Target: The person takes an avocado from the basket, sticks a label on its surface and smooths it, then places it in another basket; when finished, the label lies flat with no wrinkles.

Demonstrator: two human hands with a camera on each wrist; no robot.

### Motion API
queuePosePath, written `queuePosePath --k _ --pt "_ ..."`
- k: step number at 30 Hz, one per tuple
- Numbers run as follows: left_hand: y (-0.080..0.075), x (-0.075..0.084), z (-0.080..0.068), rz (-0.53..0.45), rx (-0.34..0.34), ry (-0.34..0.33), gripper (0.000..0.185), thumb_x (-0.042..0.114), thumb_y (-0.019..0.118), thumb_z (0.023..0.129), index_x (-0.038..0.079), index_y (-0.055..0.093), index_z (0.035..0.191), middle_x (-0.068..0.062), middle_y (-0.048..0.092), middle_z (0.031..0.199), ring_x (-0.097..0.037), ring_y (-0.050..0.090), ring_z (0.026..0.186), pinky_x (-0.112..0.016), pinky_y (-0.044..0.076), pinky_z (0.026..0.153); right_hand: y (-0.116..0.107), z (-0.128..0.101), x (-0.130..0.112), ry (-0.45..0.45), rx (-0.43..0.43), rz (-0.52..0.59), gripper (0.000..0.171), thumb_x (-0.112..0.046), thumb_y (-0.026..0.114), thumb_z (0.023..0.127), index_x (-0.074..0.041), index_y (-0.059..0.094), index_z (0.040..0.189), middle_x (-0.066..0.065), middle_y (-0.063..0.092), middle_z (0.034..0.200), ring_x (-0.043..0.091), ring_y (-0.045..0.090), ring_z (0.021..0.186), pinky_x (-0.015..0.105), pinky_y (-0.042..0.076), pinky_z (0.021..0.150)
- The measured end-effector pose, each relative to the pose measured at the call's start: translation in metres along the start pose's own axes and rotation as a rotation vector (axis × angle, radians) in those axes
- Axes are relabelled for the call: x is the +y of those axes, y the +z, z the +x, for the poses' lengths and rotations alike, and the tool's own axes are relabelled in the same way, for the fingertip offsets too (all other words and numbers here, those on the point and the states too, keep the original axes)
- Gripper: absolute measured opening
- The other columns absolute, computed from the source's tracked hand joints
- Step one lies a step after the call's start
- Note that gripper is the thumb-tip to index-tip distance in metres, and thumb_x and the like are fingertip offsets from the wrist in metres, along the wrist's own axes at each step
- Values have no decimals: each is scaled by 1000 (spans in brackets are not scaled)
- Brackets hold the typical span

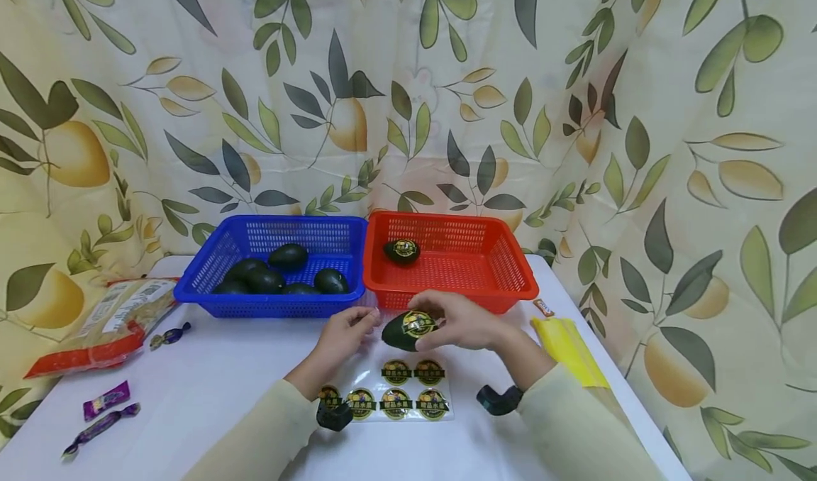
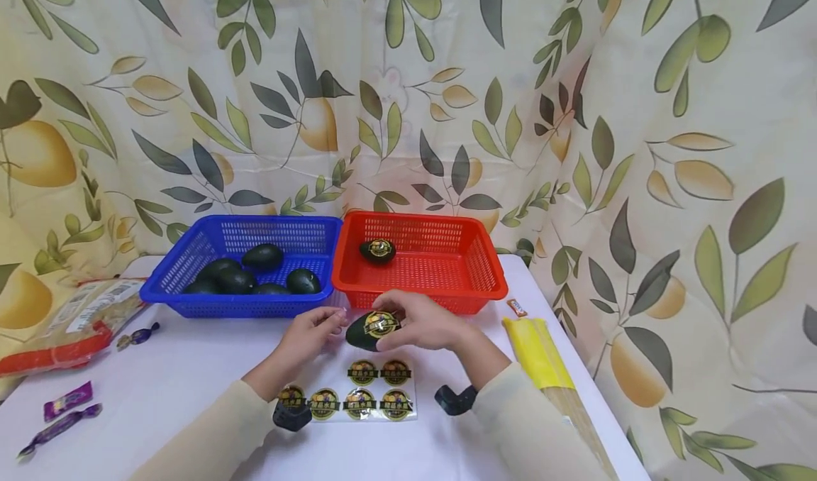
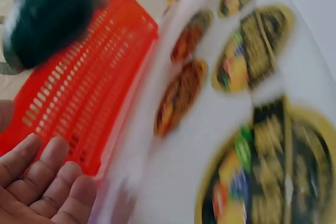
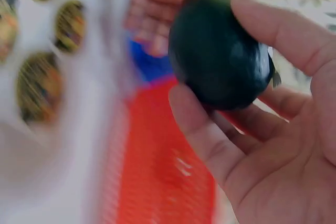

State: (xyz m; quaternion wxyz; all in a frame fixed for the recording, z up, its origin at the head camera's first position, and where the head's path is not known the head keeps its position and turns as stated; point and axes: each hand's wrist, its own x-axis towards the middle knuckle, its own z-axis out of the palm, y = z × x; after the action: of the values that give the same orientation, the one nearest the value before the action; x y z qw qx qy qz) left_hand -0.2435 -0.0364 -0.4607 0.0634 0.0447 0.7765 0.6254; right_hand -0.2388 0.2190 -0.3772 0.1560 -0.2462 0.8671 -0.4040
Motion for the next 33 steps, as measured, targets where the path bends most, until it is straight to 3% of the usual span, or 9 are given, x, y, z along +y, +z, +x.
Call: queuePosePath --k 4,8,12,17,21,24,28,33 --pt "9 4 3 -182 -57 -60 50 38 62 105 1 61 138 -15 72 128 -37 67 118 -45 58 98 -45 -2 -9 10 34 -22 58 -26 88 83 -21 60 134 3 65 131 28 58 120 42 54 99" --pt "20 13 9 -313 -101 -104 56 41 60 105 0 56 143 -16 67 137 -38 64 126 -47 56 102 -83 16 -8 70 93 -37 61 -23 87 83 -19 59 137 7 61 136 32 57 123 42 55 98" --pt "34 21 19 -446 -95 -133 48 38 61 105 0 60 135 -16 68 137 -31 69 116 -43 56 101 -111 40 3 163 125 -9 63 -20 85 86 -16 55 141 11 56 140 34 56 124 41 57 98" --pt "52 28 27 -590 -46 -150 35 27 61 106 -2 62 127 -15 73 125 -15 71 98 -35 58 96 -132 67 27 253 121 -23 61 -16 80 92 -5 51 144 20 52 138 35 60 117 40 59 97" --pt "58 29 26 -613 -21 -160 33 25 59 107 -3 63 126 -12 76 117 -15 72 95 -33 59 93 -144 84 45 290 110 -46 57 -11 75 94 2 49 143 23 50 137 35 56 117 43 58 98" --pt "56 27 24 -604 -5 -164 32 25 58 108 -2 62 125 -12 76 115 -17 72 95 -32 60 90 -146 101 54 316 117 -103 55 -13 74 95 0 49 142 22 52 137 34 56 119 43 57 100" --pt "50 24 24 -590 13 -168 30 25 57 108 -1 62 122 -12 76 113 -18 71 92 -33 60 91 -140 125 61 362 129 -174 54 -16 75 95 -2 51 141 21 54 136 34 56 120 43 55 102" --pt "47 22 26 -571 17 -168 28 25 57 108 0 63 120 -10 77 110 -20 70 94 -32 60 88 -129 142 76 446 83 -144 55 -14 74 95 -3 50 143 20 52 140 35 55 122 47 52 107"
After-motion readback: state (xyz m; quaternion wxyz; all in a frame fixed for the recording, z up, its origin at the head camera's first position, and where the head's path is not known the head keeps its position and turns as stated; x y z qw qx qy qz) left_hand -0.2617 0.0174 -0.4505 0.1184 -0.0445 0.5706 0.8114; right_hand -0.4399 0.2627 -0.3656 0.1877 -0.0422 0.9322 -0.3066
